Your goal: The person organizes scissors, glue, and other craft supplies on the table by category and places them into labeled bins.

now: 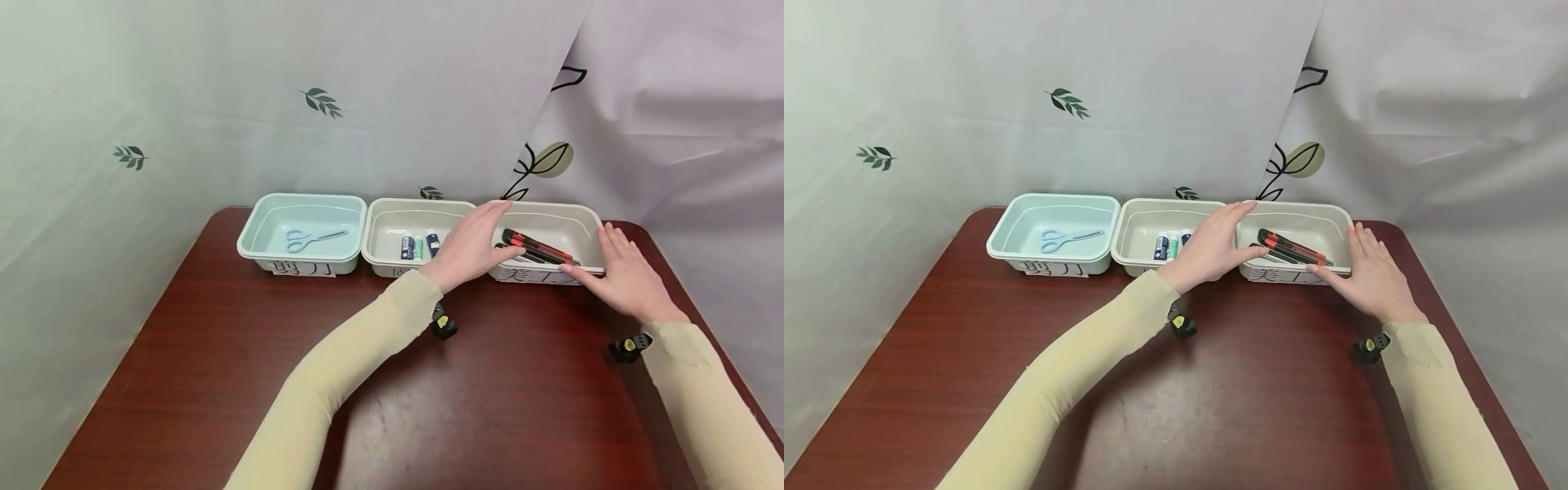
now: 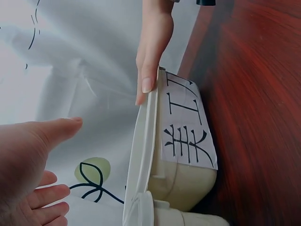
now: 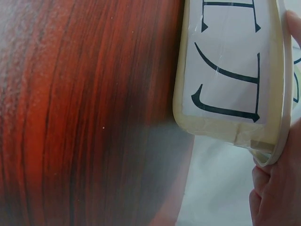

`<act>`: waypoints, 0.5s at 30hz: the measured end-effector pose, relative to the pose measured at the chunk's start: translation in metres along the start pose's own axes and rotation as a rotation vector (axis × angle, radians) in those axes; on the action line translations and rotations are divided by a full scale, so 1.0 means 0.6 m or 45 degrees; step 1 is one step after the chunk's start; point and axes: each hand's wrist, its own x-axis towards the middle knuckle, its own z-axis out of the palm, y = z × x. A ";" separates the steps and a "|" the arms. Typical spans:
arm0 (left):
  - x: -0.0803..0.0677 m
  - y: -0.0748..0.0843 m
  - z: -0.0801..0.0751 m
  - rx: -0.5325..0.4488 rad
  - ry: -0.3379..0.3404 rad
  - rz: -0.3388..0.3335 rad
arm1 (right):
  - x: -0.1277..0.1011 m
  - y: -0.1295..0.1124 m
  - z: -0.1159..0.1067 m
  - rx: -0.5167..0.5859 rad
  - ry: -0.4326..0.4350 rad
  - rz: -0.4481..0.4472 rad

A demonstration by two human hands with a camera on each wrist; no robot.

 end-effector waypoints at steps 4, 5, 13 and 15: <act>-0.015 -0.005 -0.007 -0.009 0.013 0.001 | 0.000 0.000 -0.002 -0.002 0.006 -0.003; -0.018 -0.006 -0.010 -0.011 0.019 -0.001 | 0.000 0.000 -0.002 -0.001 0.007 -0.005; -0.058 -0.028 -0.024 -0.038 0.099 0.025 | 0.000 -0.001 -0.002 0.006 -0.001 -0.003; -0.070 -0.037 -0.026 -0.052 0.117 0.039 | -0.001 -0.001 -0.002 0.004 -0.006 0.001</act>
